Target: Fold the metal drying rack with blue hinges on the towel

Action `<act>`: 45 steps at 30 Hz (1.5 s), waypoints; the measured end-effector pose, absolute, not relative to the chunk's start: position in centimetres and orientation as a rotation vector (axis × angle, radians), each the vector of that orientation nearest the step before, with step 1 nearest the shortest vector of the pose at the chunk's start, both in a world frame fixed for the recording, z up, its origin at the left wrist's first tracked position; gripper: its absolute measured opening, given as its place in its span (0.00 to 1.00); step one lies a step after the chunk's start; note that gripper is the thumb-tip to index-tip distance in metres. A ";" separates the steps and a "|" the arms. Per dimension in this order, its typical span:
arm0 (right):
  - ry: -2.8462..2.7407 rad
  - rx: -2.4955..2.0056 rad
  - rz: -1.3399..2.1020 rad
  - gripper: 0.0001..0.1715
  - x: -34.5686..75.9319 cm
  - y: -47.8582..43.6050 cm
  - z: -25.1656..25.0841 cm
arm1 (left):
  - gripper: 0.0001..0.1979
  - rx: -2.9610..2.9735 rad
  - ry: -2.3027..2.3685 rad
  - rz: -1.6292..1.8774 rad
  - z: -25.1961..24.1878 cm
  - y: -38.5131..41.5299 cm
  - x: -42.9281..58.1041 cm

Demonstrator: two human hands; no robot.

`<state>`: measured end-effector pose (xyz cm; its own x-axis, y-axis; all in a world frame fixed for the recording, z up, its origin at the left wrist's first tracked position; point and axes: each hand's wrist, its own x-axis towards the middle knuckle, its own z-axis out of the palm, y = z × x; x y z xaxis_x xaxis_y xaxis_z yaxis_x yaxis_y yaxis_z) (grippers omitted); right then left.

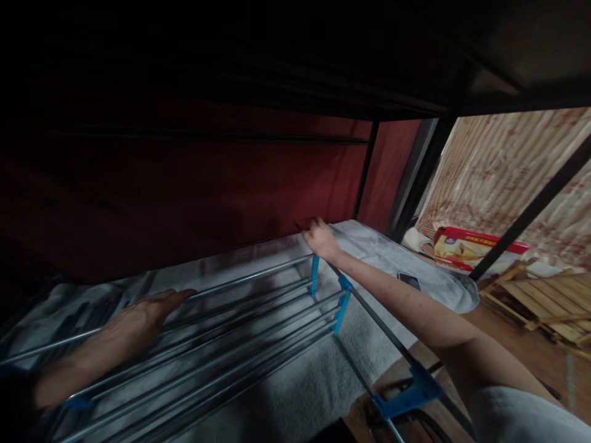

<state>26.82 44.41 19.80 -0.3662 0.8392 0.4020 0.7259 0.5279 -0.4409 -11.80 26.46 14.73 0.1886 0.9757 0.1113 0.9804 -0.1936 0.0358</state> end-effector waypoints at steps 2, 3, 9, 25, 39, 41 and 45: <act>-2.087 -1.348 0.550 0.22 28.2 45.2 18.7 | 0.35 -2.383 -1.966 -0.145 14.8 26.5 -11.8; -2.048 -1.345 0.699 0.23 28.5 45.3 18.0 | 0.34 -2.392 -1.955 -0.147 14.7 26.6 -12.0; -1.836 -1.274 1.084 0.26 28.2 45.1 15.1 | 0.32 -2.409 -1.945 -0.207 14.2 26.6 -13.6; -1.779 -1.245 1.108 0.31 28.0 45.9 13.8 | 0.26 -2.422 -2.036 -0.297 14.6 27.9 -11.1; -1.667 -1.280 1.220 0.35 27.8 46.0 13.2 | 0.19 -2.648 -1.784 -0.470 13.7 33.9 -1.0; -1.658 -1.261 1.223 0.36 27.9 46.0 13.1 | 0.18 -2.626 -1.778 -0.471 13.6 34.3 0.1; -1.655 -1.267 1.236 0.34 28.0 45.7 13.1 | 0.18 -2.649 -1.764 -0.480 13.5 35.1 1.6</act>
<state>28.01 45.71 13.08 -0.2736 0.9617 -0.0185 0.2903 0.0643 -0.9548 1.58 35.12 13.50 0.3557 0.9124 0.2027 0.8893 -0.3971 0.2267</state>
